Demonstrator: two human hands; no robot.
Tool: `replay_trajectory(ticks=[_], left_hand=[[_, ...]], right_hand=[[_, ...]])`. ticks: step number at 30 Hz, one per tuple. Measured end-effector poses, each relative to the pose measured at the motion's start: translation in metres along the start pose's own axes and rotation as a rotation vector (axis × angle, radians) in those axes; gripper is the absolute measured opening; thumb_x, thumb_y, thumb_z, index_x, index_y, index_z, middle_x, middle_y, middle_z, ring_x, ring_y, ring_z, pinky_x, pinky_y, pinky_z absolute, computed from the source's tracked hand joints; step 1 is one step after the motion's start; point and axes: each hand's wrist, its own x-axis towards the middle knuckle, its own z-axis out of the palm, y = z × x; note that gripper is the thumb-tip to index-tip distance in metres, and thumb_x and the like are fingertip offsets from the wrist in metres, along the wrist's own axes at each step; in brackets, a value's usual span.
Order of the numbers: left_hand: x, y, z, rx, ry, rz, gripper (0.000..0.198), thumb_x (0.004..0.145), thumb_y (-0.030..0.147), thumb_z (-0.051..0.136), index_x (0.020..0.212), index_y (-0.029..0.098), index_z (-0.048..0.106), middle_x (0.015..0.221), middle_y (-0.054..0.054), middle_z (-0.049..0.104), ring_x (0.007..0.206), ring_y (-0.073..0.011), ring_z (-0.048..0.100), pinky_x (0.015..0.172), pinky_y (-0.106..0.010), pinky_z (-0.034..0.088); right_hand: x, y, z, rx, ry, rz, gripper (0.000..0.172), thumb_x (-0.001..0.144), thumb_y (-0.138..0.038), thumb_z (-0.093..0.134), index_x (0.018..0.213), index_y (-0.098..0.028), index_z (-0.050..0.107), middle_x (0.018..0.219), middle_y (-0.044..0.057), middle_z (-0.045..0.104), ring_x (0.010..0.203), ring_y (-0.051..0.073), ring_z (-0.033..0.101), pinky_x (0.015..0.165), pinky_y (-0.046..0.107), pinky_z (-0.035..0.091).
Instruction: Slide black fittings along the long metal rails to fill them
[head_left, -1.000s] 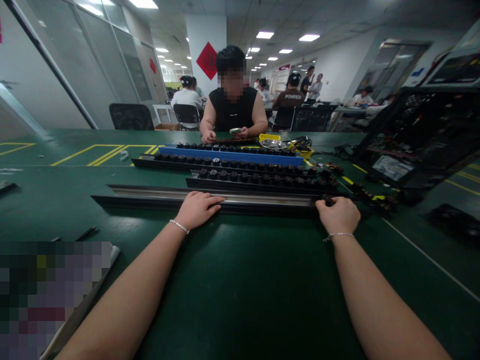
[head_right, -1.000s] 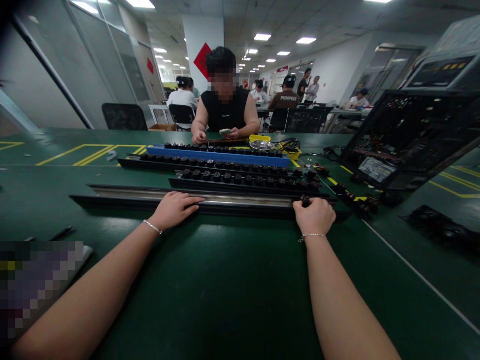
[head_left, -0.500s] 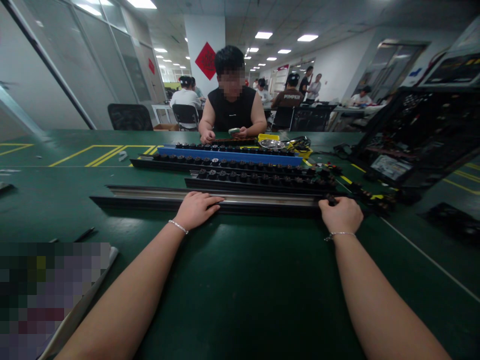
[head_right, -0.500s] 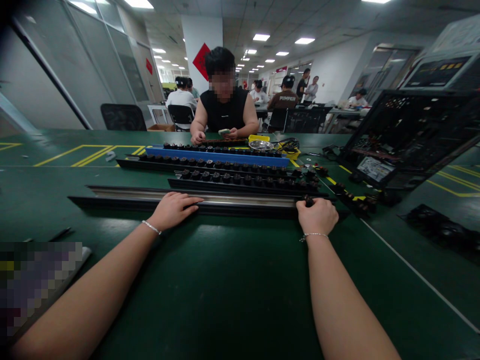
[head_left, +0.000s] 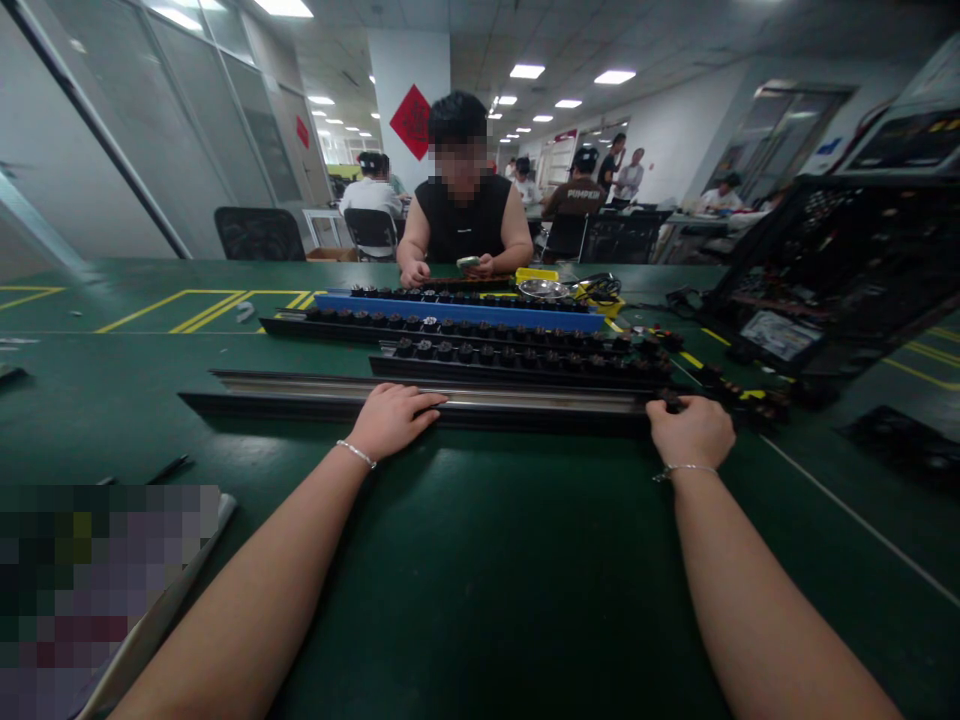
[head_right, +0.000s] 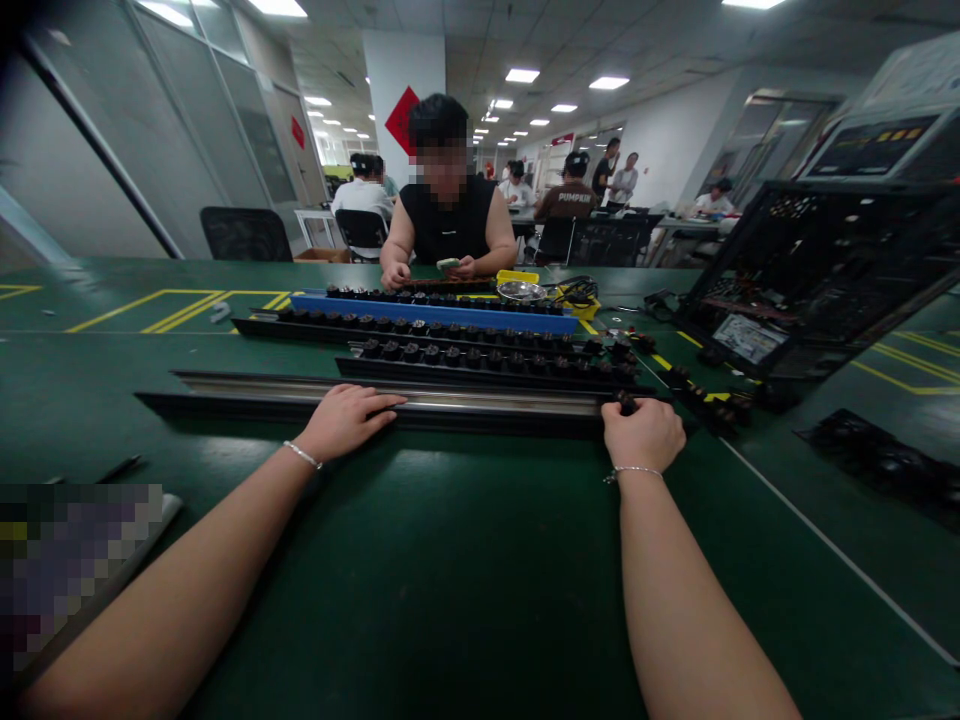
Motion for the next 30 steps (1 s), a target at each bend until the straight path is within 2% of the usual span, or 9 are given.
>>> replay_trajectory(ticks=[18, 30], left_hand=[[0.0, 0.0, -0.001, -0.011, 0.001, 0.012, 0.034, 0.09, 0.045, 0.038, 0.118, 0.037, 0.055, 0.102, 0.001, 0.066, 0.094, -0.0175, 0.058, 0.084, -0.034, 0.033], [0.0, 0.0, -0.002, -0.009, -0.001, 0.01, 0.035, 0.09, 0.045, 0.036, 0.117, 0.036, 0.056, 0.103, 0.001, 0.066, 0.095, -0.0175, 0.058, 0.085, -0.034, 0.033]], right_hand=[[0.005, 0.01, 0.0, 0.019, 0.052, 0.069, 0.037, 0.068, -0.037, 0.05, 0.088, -0.012, 0.068, 0.082, 0.012, 0.06, 0.081, 0.027, 0.053, 0.072, 0.04, 0.042], [0.007, 0.015, -0.003, 0.031, 0.065, 0.108, 0.039, 0.068, -0.036, 0.049, 0.093, -0.011, 0.067, 0.088, 0.015, 0.06, 0.086, 0.029, 0.052, 0.073, 0.041, 0.041]])
